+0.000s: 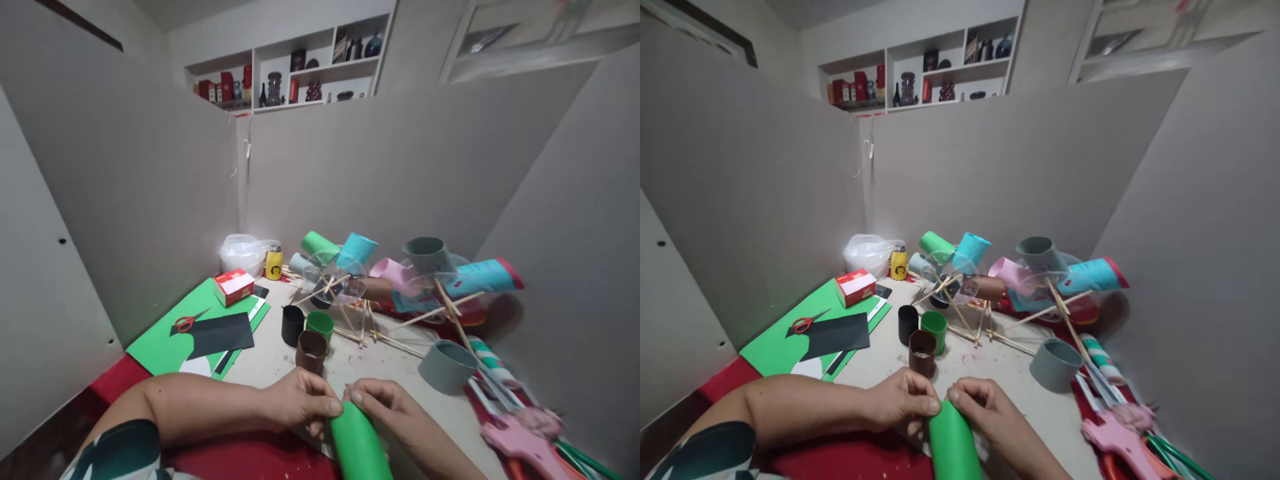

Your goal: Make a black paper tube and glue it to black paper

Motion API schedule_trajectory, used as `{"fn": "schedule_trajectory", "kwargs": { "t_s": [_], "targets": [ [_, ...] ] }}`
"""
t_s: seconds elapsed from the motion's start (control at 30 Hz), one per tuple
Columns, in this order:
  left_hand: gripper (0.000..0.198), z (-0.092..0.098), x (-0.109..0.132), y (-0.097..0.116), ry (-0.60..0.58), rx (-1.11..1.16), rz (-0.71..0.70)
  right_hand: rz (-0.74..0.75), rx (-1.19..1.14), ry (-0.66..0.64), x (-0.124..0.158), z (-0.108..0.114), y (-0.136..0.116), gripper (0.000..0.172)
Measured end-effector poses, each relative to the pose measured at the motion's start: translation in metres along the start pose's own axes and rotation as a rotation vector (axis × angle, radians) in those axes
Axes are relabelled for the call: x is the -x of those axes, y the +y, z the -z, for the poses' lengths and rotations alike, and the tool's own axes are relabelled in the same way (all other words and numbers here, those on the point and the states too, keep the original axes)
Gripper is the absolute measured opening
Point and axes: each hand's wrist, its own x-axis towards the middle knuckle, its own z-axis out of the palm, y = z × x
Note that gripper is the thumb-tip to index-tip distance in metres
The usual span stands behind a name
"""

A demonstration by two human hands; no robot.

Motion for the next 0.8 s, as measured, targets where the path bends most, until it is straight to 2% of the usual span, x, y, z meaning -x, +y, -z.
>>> {"fn": "schedule_trajectory", "kwargs": {
  "t_s": [0.1, 0.2, 0.47, 0.8],
  "targets": [
    [0.054, 0.003, 0.000, -0.004, -0.040, 0.026, 0.028, 0.023, 0.067, -0.018, 0.002, -0.003, -0.003, 0.050],
    [0.052, 0.005, 0.000, -0.005, -0.074, 0.037, 0.037, 0.023, 0.034, -0.052, 0.004, -0.009, -0.009, 0.048],
    [0.051, 0.006, -0.007, -0.001, -0.077, 0.036, 0.021, 0.033, -0.057, 0.082, 0.004, -0.002, -0.006, 0.049],
    [0.051, 0.004, -0.007, 0.001, -0.111, 0.057, 0.030, -0.016, -0.039, 0.049, 0.005, -0.008, -0.006, 0.047]
  ]
}}
